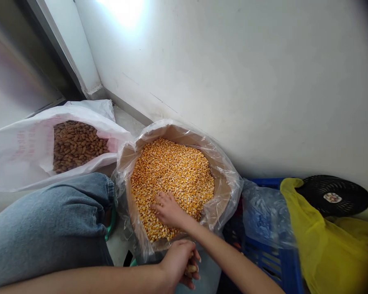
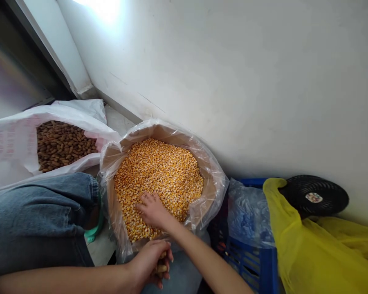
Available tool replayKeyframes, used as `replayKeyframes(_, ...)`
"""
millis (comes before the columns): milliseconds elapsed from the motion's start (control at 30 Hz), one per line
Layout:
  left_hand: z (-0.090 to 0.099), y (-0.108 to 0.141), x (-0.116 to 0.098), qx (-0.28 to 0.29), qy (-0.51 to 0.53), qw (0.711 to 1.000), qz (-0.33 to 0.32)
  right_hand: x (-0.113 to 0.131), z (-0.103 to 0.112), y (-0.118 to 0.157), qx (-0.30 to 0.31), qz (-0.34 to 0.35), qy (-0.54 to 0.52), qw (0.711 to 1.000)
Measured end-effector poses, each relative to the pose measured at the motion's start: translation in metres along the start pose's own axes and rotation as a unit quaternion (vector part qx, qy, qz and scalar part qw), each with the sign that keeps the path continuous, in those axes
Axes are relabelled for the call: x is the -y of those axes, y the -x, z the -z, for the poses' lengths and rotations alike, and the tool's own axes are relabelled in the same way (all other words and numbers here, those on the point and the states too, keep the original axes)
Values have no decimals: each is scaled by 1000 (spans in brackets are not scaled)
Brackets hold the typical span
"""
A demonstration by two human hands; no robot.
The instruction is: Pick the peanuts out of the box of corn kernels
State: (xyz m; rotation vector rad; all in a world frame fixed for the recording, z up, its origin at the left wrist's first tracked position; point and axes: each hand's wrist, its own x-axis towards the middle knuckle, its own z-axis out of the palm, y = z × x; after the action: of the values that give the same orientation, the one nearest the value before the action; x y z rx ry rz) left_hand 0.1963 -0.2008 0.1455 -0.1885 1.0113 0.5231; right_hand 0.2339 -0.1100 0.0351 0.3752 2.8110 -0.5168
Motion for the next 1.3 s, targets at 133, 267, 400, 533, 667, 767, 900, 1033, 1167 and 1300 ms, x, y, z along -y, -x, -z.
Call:
replayKeyframes(133,1,-2,1,-9,-8,1000,4,30,-29,2,19,20,-59,998)
replayKeyframes(267,4,0,-1,-18,-8,1000,5,0,-33,-16,30,-11,9,999)
replayKeyframes(400,3,-1,0,-12,-11,1000,5,-42,-26,-33,24,-20,98,995)
replayKeyframes(533,3,-4,3,-1,1,1000,-4,-96,5,-36,-30,-115,159,980)
replayKeyframes(667,3,-4,1,-4,7,1000,5,-135,50,-26,-173,-337,171,910)
replayKeyframes(767,3,-2,-1,-11,10,1000,11,-110,58,-15,-173,-299,137,928)
replayKeyframes(900,3,-2,0,-12,9,1000,6,-22,13,-4,-38,-8,45,998)
replayKeyframes(1033,2,-6,1,-16,7,1000,0,12,-33,-17,21,84,3,996)
replayKeyframes(1167,2,-9,2,-19,4,1000,4,-30,-37,-42,21,10,56,998)
replayKeyframes(1300,4,-10,5,-19,9,1000,0,-65,-32,-52,-9,48,107,993)
